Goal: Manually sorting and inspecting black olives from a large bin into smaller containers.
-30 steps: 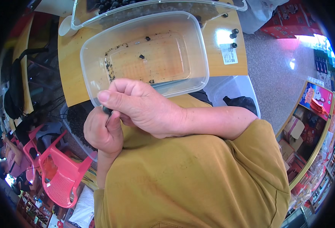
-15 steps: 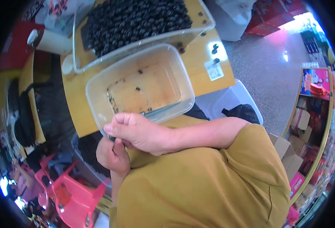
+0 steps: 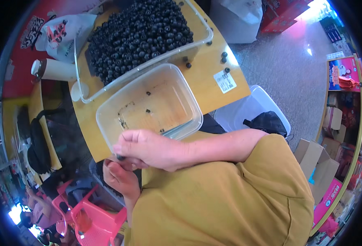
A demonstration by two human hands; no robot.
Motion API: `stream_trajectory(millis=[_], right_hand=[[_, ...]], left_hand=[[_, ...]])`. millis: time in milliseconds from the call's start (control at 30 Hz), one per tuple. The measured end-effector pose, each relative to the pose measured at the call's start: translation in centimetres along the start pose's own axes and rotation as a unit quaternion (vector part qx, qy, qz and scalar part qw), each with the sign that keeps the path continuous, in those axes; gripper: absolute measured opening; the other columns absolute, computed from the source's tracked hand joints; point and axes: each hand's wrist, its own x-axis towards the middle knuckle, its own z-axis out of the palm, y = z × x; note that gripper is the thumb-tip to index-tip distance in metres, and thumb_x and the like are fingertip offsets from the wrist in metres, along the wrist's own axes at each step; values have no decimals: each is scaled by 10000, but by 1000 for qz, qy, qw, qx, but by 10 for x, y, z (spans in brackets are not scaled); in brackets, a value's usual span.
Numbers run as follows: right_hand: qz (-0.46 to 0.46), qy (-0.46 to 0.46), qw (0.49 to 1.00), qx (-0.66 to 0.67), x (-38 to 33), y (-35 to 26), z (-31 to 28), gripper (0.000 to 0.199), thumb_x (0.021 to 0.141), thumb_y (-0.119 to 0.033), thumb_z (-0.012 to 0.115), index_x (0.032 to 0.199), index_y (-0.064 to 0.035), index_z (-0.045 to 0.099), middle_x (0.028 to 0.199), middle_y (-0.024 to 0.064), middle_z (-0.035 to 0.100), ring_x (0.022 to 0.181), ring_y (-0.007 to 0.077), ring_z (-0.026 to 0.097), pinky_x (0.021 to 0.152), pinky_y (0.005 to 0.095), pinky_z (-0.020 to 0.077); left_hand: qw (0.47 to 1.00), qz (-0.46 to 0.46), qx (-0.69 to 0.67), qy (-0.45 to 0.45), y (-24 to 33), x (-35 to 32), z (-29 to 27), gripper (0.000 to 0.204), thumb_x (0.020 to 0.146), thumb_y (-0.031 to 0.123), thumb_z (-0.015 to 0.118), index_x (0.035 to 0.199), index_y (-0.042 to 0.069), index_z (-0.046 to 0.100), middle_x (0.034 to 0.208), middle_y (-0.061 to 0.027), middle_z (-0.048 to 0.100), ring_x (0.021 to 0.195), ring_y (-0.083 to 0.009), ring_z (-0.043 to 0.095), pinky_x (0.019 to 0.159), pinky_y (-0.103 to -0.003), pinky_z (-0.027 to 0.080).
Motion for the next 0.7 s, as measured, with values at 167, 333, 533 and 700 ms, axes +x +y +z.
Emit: stream_trajectory(millis=[167, 333, 533, 700], right_hand=[[-15, 0, 998, 60, -3, -26, -5, 228, 902, -298, 499, 872, -73, 527, 541, -37, 352, 466, 51, 303, 440, 199, 242], [-11, -15, 997, 76, -5, -33, -12, 245, 904, -301, 495, 881, -61, 532, 520, -31, 350, 442, 54, 287, 433, 206, 232], [2, -8, 999, 43, -10, -34, -18, 248, 902, -300, 499, 880, -57, 545, 540, -36, 389, 444, 39, 305, 427, 189, 239], [3, -14, 999, 41, -9, -32, -22, 226, 901, -282, 506, 874, -62, 550, 578, -39, 433, 453, 27, 336, 421, 175, 256]], left_hand=[[998, 5, -48, -33, 14, 14, 3, 519, 891, 468, 425, 635, 18, 439, 541, -22, 414, 468, -95, 378, 454, -223, 274], [993, 84, -23, -81, 21, 25, 9, 413, 862, 380, 532, 696, 6, 477, 582, -56, 475, 477, -140, 422, 444, -249, 310], [991, 80, 46, -95, 34, 27, 20, 343, 807, 326, 620, 685, 35, 485, 559, -50, 459, 464, -166, 417, 435, -267, 309], [978, 138, 125, -96, 35, 32, 24, 356, 783, 317, 646, 640, 47, 464, 526, -59, 414, 446, -202, 407, 422, -295, 305]])
